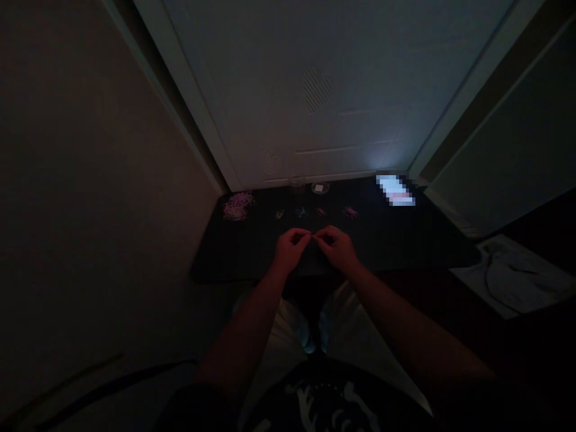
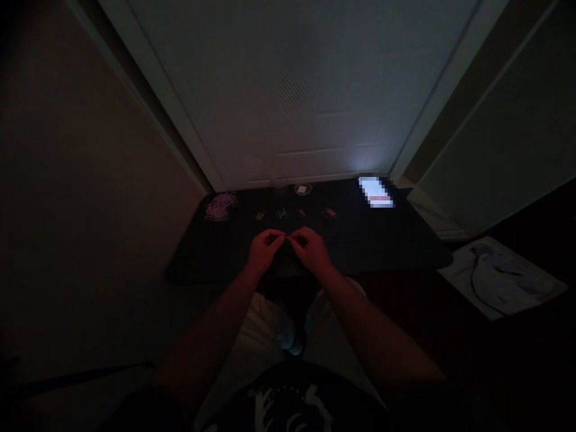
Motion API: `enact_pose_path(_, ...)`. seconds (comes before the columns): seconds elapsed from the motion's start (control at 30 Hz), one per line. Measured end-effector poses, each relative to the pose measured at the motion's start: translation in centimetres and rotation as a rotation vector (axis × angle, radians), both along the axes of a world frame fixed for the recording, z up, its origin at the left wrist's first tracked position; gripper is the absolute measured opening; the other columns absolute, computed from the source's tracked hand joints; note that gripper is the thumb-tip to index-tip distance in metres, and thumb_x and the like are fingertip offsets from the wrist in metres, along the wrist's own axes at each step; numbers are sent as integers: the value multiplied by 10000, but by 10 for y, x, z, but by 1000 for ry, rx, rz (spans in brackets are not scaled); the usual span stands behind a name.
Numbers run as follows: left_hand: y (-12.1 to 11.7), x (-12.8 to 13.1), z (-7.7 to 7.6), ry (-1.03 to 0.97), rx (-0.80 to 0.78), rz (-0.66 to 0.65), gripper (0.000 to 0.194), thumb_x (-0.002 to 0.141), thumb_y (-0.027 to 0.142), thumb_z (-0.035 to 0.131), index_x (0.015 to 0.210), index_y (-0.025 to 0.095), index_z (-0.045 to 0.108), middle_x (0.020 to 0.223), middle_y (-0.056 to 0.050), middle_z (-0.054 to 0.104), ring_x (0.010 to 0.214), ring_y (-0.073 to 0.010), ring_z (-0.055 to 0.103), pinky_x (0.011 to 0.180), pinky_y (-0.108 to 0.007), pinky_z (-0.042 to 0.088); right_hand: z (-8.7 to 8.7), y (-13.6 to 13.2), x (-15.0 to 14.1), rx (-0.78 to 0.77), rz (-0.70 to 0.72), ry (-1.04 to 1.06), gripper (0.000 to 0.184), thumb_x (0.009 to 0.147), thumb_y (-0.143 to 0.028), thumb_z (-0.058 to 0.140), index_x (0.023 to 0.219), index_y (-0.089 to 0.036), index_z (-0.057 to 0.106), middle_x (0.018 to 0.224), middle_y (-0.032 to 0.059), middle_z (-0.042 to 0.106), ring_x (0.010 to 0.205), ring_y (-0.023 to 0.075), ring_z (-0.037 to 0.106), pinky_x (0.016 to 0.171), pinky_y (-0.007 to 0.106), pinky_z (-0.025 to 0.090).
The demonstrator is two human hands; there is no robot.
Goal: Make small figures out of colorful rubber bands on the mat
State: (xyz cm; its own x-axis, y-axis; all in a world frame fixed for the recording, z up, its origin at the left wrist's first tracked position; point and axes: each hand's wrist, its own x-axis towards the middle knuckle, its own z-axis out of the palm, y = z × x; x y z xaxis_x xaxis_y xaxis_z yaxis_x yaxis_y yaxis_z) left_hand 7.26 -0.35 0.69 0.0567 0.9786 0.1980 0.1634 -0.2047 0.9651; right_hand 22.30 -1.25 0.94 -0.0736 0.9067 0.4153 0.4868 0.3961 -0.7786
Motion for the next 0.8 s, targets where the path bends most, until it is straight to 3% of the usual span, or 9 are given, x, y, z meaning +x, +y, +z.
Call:
enact_pose_path(0.4, 0, 0, 1, 27, 4, 23, 128, 728, 253, 620, 812, 169, 665, 839, -43, 679, 774, -152, 617, 737, -291, 482, -2, -2, -1, -67, 7, 96, 138, 730, -272, 571, 837, -190, 596, 664, -4, 544, 583, 120, 491, 540, 242, 393)
enact_pose_path(0.8, -1, 0, -1, 93, 17, -8, 136, 757, 285, 594, 784, 162, 645, 805, -39, 663, 748, -144, 601, 713, -274, 471, 1, -1, -1, -26, 1, 53, 106, 752, -266, 542, 740, -187, 611, 680, 15, 563, 604, 130, 492, 569, 257, 397)
